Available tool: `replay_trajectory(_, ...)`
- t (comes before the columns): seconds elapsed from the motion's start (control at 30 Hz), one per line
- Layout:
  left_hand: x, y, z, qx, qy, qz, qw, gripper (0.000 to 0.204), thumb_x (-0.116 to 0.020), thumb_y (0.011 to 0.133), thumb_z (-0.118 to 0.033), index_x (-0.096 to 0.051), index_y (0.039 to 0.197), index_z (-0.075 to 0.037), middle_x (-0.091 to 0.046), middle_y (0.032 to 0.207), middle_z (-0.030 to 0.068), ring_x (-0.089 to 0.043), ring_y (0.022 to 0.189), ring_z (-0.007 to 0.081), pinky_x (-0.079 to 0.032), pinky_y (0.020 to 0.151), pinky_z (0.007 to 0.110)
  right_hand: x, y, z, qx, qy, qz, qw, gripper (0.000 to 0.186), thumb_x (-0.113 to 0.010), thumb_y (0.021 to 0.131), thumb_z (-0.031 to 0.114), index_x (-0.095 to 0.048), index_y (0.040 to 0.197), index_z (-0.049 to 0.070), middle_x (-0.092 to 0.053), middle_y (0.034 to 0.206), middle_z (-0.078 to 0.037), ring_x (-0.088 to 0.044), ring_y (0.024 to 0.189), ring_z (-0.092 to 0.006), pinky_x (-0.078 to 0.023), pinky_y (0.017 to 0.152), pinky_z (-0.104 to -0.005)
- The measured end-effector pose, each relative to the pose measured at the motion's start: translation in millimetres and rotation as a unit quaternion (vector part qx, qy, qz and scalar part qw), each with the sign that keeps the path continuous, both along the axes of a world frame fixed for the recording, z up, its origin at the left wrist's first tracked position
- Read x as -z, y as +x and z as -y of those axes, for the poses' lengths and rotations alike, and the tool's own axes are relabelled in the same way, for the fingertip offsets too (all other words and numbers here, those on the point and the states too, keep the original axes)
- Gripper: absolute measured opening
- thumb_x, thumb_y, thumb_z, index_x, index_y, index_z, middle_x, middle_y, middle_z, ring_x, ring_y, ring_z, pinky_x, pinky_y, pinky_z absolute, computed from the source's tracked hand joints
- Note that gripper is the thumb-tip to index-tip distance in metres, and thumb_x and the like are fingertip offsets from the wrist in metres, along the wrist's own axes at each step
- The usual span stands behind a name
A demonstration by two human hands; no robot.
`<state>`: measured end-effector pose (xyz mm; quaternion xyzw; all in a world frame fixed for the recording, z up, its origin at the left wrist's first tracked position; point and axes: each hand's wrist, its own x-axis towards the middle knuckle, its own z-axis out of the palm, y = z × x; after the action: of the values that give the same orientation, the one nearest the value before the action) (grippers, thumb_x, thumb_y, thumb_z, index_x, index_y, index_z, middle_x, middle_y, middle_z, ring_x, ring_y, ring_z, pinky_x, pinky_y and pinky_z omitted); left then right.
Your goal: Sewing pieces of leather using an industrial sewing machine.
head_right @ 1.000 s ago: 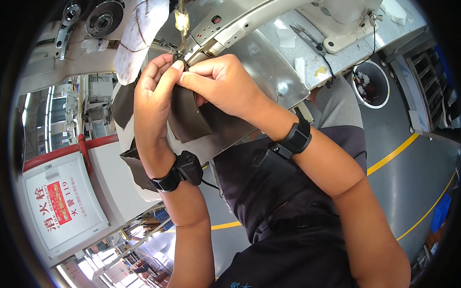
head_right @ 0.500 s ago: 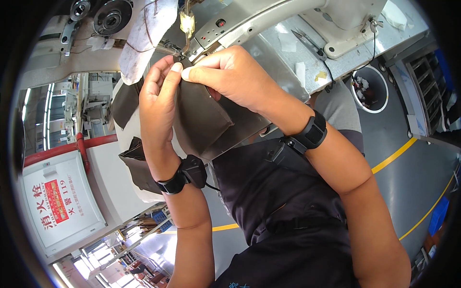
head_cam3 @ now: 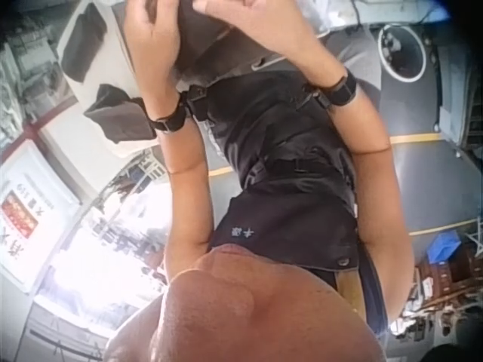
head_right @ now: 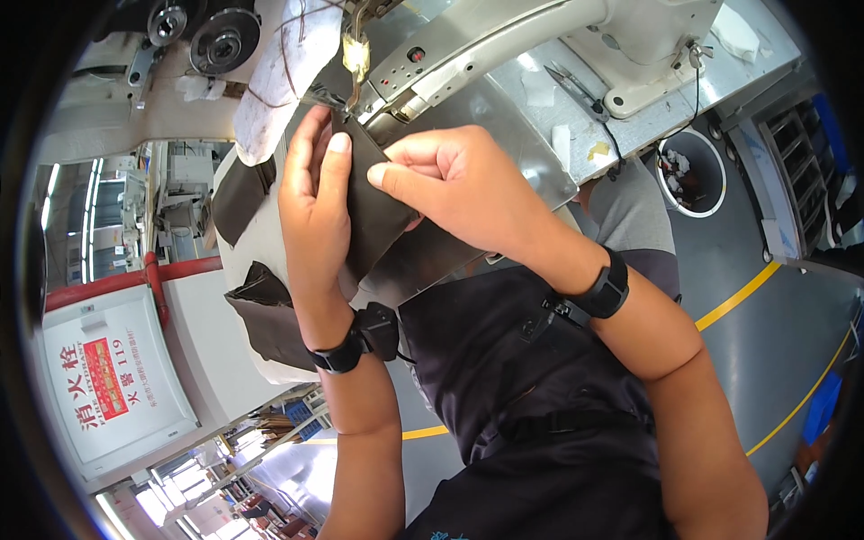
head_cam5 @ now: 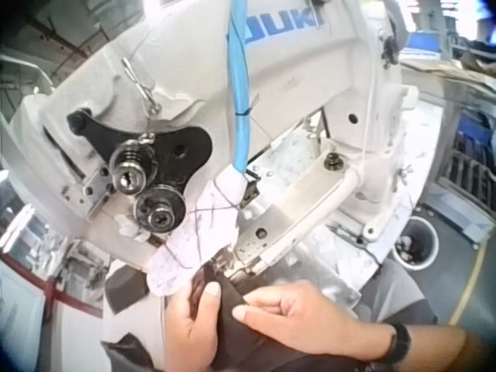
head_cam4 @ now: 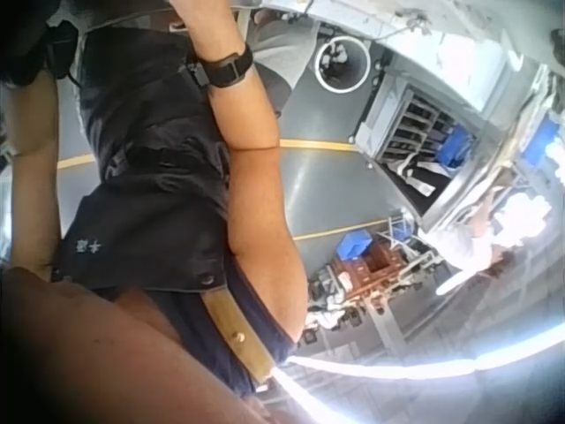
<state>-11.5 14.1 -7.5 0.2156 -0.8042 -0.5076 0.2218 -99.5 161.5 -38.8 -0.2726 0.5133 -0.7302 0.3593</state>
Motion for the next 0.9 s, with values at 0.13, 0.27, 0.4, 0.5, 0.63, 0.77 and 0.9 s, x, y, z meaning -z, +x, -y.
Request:
replay_trajectory(0.13,5,6,-7,0.014,-0.055,-0.012,0.998,0.042,-0.061,0.103,-0.011,-0.053,0.141,0.006,-0.061,0.136,0.0146,-0.06,0.123,0.0214,-0.046,0.107,0.033,8,3,-4,-0.017,-0.047,0.062,0.997,0.025,-0.063,0.103,0.015,-0.061,0.084,-0.001,-0.06,0.076,0.002,-0.069,0.075,-0.0084,-0.059,0.067,-0.0242)
replay_trajectory(0.27,18,11,-17,-0.027,-0.152,-0.11,0.982,0.028,-0.069,0.095,-0.01,-0.068,0.121,0.001,-0.068,0.128,0.0162,-0.063,0.12,0.0273,-0.046,0.105,0.038,12,4,1,-0.016,-0.073,0.09,0.993,0.023,-0.063,0.102,0.015,-0.065,0.088,-0.003,-0.066,0.08,-0.001,-0.071,0.075,-0.0113,-0.059,0.069,-0.0251)
replay_trajectory(0.4,23,17,-20,-0.012,-0.244,-0.131,0.961,0.017,-0.065,0.098,-0.001,-0.072,0.113,0.002,-0.069,0.125,0.0154,-0.064,0.119,0.0239,-0.047,0.106,0.038,13,4,7,-0.012,-0.086,0.084,0.993,0.021,-0.063,0.102,0.015,-0.069,0.095,-0.004,-0.069,0.083,-0.003,-0.071,0.077,-0.0121,-0.059,0.071,-0.0256)
replay_trajectory(0.5,24,13,-18,-0.032,-0.238,-0.155,0.958,0.017,-0.068,0.095,-0.003,-0.073,0.111,-0.001,-0.072,0.119,0.0149,-0.066,0.117,0.0299,-0.049,0.103,0.04,17,0,13,-0.015,-0.103,0.104,0.989,0.021,-0.063,0.102,0.015,-0.072,0.104,-0.005,-0.072,0.087,-0.006,-0.071,0.079,-0.0125,-0.06,0.072,-0.026)
replay_trajectory(0.63,26,7,-11,-0.023,-0.26,-0.144,0.954,0.018,-0.064,0.098,0.0,-0.071,0.115,0.001,-0.07,0.124,0.0141,-0.065,0.116,0.0229,-0.048,0.104,0.036,17,-4,19,-0.007,-0.104,0.096,0.99,0.023,-0.064,0.102,0.015,-0.073,0.106,-0.005,-0.073,0.088,-0.008,-0.071,0.077,-0.0132,-0.06,0.072,-0.0269)
replay_trajectory(0.77,26,4,-6,-0.021,-0.272,-0.15,0.95,0.019,-0.063,0.098,0.0,-0.071,0.116,0.001,-0.07,0.123,0.0141,-0.065,0.115,0.023,-0.048,0.104,0.036,17,-4,24,0.015,-0.107,0.083,0.991,0.024,-0.064,0.102,0.017,-0.074,0.104,-0.005,-0.074,0.086,-0.008,-0.071,0.074,-0.0136,-0.06,0.07,-0.0271)
replay_trajectory(0.9,27,1,-6,-0.024,-0.27,-0.156,0.95,0.019,-0.062,0.099,0.0,-0.07,0.117,0.001,-0.069,0.124,0.0147,-0.065,0.115,0.0224,-0.049,0.103,0.036,19,-3,27,0.03,-0.101,0.089,0.99,0.025,-0.063,0.102,0.017,-0.074,0.102,-0.005,-0.074,0.084,-0.008,-0.07,0.074,-0.0134,-0.058,0.068,-0.0264)
